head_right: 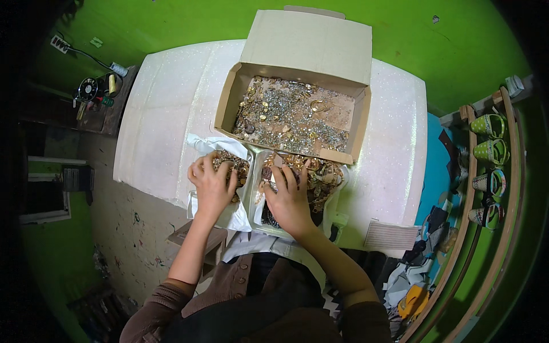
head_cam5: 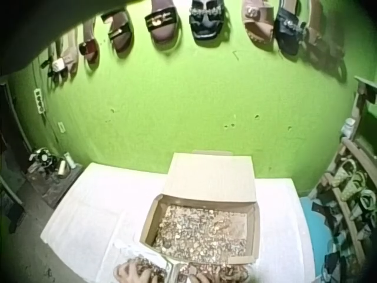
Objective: Sorting and inspecting small metal decorative components for shoes.
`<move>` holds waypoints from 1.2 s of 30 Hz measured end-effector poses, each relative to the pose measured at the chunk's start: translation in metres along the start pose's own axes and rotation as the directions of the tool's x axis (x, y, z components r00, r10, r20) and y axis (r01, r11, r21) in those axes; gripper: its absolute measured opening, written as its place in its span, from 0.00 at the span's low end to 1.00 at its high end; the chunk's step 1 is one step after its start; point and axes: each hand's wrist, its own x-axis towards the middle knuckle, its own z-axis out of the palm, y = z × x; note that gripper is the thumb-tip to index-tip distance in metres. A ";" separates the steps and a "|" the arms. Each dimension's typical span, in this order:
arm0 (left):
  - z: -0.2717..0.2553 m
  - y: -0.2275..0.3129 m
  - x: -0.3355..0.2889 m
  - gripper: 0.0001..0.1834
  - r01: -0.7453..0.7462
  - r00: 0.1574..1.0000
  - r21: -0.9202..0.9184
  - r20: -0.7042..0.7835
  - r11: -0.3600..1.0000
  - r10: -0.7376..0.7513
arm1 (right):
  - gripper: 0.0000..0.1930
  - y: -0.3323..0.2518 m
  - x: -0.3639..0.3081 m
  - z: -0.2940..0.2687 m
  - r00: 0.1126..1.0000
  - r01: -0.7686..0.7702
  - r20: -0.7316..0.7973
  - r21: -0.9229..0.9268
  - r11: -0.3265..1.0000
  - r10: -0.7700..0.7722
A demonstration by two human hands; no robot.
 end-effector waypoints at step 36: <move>0.009 -0.039 0.002 0.11 -0.195 0.977 -0.241 0.042 0.951 0.211 | 0.04 0.000 0.030 0.000 0.956 0.281 -0.048 -0.124 0.952 -0.289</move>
